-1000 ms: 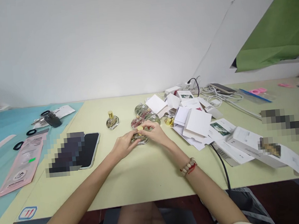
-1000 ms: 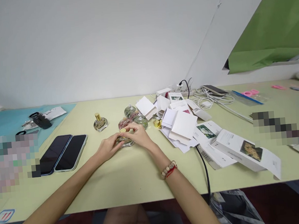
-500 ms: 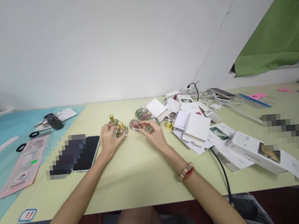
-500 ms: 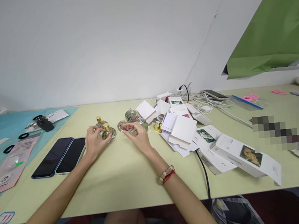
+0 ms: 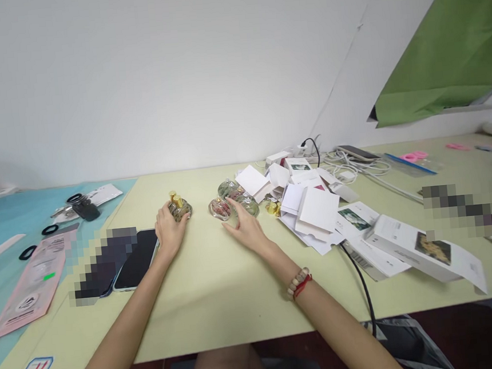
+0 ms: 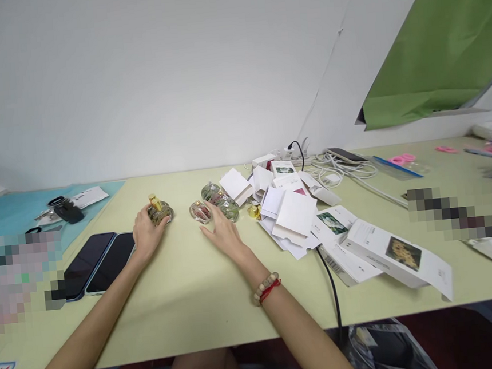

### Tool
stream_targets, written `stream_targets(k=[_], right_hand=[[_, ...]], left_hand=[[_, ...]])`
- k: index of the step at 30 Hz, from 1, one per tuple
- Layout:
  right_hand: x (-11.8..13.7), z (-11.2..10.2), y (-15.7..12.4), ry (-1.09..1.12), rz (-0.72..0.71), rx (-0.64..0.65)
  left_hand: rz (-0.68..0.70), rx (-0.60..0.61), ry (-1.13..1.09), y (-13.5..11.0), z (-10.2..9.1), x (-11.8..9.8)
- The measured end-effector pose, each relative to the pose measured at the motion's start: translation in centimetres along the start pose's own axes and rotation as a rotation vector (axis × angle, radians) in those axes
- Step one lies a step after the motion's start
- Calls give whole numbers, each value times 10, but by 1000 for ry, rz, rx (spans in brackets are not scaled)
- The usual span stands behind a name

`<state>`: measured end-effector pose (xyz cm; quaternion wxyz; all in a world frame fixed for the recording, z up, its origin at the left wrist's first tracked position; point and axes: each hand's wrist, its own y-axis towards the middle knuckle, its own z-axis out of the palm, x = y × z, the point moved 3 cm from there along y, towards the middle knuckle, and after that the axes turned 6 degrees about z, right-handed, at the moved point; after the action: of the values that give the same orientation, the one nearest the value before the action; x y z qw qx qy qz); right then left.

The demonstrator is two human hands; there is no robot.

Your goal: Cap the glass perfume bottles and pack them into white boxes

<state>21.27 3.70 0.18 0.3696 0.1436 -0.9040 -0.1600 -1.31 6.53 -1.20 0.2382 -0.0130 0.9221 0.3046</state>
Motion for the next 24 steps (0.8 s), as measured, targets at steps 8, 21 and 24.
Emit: stream_targets(k=[8, 21, 24], right_hand=[[-4, 17, 10, -53, 113, -127], [-15, -46, 10, -231, 307, -364], [-39, -62, 13, -389, 517, -383]], left_hand=[[387, -191, -94, -18, -21, -45], [493, 318, -235, -40, 10, -53], [515, 345, -217, -41, 9, -56]])
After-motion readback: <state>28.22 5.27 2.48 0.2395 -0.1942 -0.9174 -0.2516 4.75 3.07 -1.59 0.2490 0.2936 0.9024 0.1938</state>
